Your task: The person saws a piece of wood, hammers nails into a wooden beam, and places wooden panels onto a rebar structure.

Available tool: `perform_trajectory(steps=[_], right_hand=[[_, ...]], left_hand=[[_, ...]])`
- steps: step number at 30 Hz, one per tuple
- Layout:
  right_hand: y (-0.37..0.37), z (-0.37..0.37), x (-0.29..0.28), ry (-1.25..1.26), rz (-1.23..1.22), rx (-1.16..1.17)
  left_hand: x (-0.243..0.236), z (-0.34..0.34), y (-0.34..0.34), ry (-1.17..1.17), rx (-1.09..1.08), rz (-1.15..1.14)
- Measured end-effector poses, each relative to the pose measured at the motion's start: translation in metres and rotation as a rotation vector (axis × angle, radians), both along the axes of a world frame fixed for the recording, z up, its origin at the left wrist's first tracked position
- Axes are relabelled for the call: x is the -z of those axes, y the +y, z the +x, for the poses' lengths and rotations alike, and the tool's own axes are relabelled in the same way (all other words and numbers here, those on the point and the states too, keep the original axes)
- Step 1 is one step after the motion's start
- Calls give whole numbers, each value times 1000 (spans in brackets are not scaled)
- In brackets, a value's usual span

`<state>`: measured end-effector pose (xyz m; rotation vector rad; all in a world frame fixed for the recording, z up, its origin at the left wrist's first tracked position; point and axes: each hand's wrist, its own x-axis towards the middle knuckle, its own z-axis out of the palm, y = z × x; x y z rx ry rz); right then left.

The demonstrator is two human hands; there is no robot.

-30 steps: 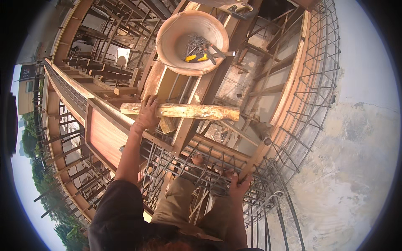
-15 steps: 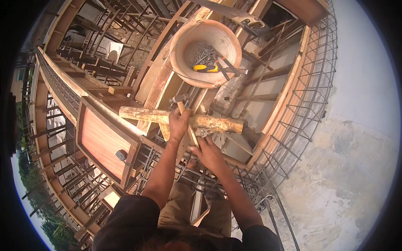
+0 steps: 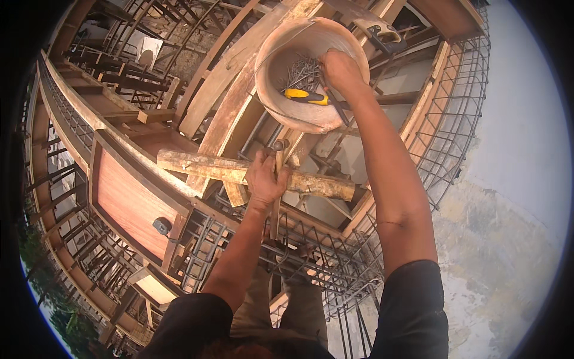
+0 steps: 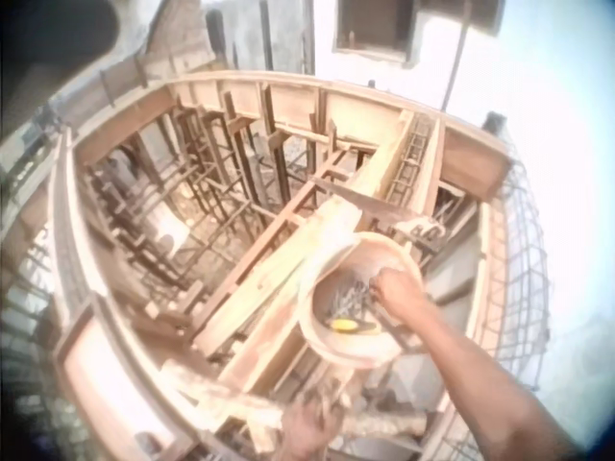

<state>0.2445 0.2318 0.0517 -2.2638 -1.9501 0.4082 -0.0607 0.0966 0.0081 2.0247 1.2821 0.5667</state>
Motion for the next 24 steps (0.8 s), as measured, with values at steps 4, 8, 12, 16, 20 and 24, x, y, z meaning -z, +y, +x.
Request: perform_trajectory(steps=[4, 8, 12, 16, 20, 24], right_hand=[[14, -15, 33, -111, -91, -70], [18, -17, 41, -83, -123, -25], [-4, 1, 29, -92, 251, -192], [-39, -44, -32, 1130, -41, 520], [-107, -86, -64, 1693, -62, 560], [-201, -128, -49, 1353, -166, 395]], left_hand=[[5, -6, 1, 74, -10, 22], [8, -4, 3, 67, 10, 34], [4, 10, -1, 53, 42, 7], [9, -1, -3, 74, 24, 16], [5, -7, 1, 170, 18, 12], [6, -4, -3, 132, -8, 5]])
